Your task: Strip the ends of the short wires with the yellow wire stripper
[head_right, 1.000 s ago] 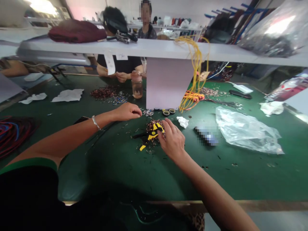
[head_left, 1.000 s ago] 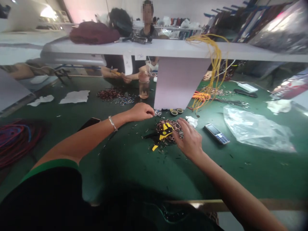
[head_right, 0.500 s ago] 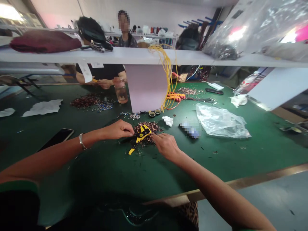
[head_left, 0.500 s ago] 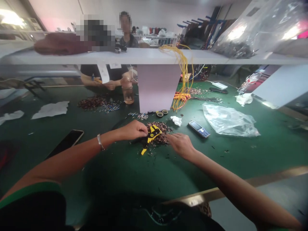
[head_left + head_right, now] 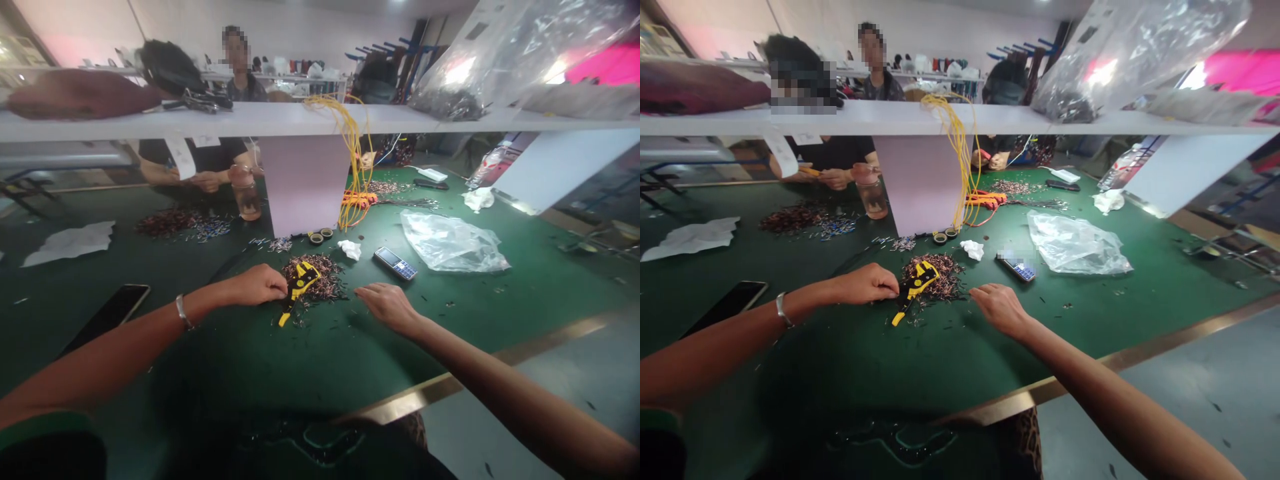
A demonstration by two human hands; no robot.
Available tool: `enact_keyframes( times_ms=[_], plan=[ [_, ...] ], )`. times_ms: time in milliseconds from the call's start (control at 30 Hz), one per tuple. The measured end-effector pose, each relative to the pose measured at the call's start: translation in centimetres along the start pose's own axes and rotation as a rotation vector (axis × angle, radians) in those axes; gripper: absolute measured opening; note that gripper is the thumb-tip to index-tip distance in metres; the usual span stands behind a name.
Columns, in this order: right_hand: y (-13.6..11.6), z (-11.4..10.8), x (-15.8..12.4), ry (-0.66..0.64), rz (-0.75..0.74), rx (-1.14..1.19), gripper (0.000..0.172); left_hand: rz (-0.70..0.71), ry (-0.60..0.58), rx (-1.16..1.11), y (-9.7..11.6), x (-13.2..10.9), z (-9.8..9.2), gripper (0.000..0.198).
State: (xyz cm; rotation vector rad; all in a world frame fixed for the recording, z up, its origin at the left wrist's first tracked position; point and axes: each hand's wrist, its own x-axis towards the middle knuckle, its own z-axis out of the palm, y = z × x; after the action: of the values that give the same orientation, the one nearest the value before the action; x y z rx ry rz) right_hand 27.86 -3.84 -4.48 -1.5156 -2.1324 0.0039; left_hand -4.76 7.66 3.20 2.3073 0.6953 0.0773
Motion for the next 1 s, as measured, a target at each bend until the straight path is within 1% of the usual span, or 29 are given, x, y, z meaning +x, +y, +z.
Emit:
enact_keyframes(
  times_ms=[100, 133, 200, 300, 400, 467, 533, 600, 700, 867, 1000],
  plan=[
    [0.0, -0.6, 0.0, -0.200, -0.100, -0.143, 0.031, -0.047, -0.077, -0.046, 0.7, -0.3, 0.1, 0.018],
    [-0.3, -0.8, 0.0, -0.222, -0.105, -0.173, 0.032, -0.066, -0.097, -0.071, 1.0, -0.3, 0.3, 0.020],
    [-1.1, -1.0, 0.1, -0.224, -0.099, -0.190, 0.030, -0.080, -0.107, -0.114, 1.6, -0.2, 0.8, 0.021],
    [-3.2, -0.7, 0.3, -0.204, -0.068, -0.118, 0.031, -0.058, -0.048, -0.160, 2.7, 0.5, 2.0, 0.019],
    [-5.4, 0.1, 0.4, -0.167, -0.033, 0.052, 0.035, -0.067, -0.017, -0.206, 3.5, 1.3, 3.3, 0.020],
    [-6.5, 0.6, 0.5, -0.141, -0.017, 0.181, 0.032, -0.069, -0.030, -0.226, 3.9, 1.7, 3.9, 0.021],
    [-7.2, 0.8, 0.6, -0.134, -0.044, 0.298, 0.028, -0.066, -0.040, -0.236, 4.1, 1.7, 4.0, 0.021],
    [-7.4, 0.7, 0.6, -0.159, -0.082, 0.396, 0.028, -0.069, -0.055, -0.243, 4.0, 1.4, 3.8, 0.020],
    [-7.2, 0.2, 0.3, -0.240, -0.108, 0.492, 0.031, -0.089, -0.091, -0.256, 3.6, 0.7, 3.4, 0.019],
    [-7.1, -0.3, -0.5, -0.314, -0.106, 0.563, 0.034, -0.127, -0.158, -0.294, 3.2, 0.0, 3.5, 0.021],
    [-6.9, -0.1, -0.8, -0.350, -0.089, 0.603, 0.035, -0.133, -0.208, -0.360, 3.3, -0.5, 3.9, 0.021]
  ],
)
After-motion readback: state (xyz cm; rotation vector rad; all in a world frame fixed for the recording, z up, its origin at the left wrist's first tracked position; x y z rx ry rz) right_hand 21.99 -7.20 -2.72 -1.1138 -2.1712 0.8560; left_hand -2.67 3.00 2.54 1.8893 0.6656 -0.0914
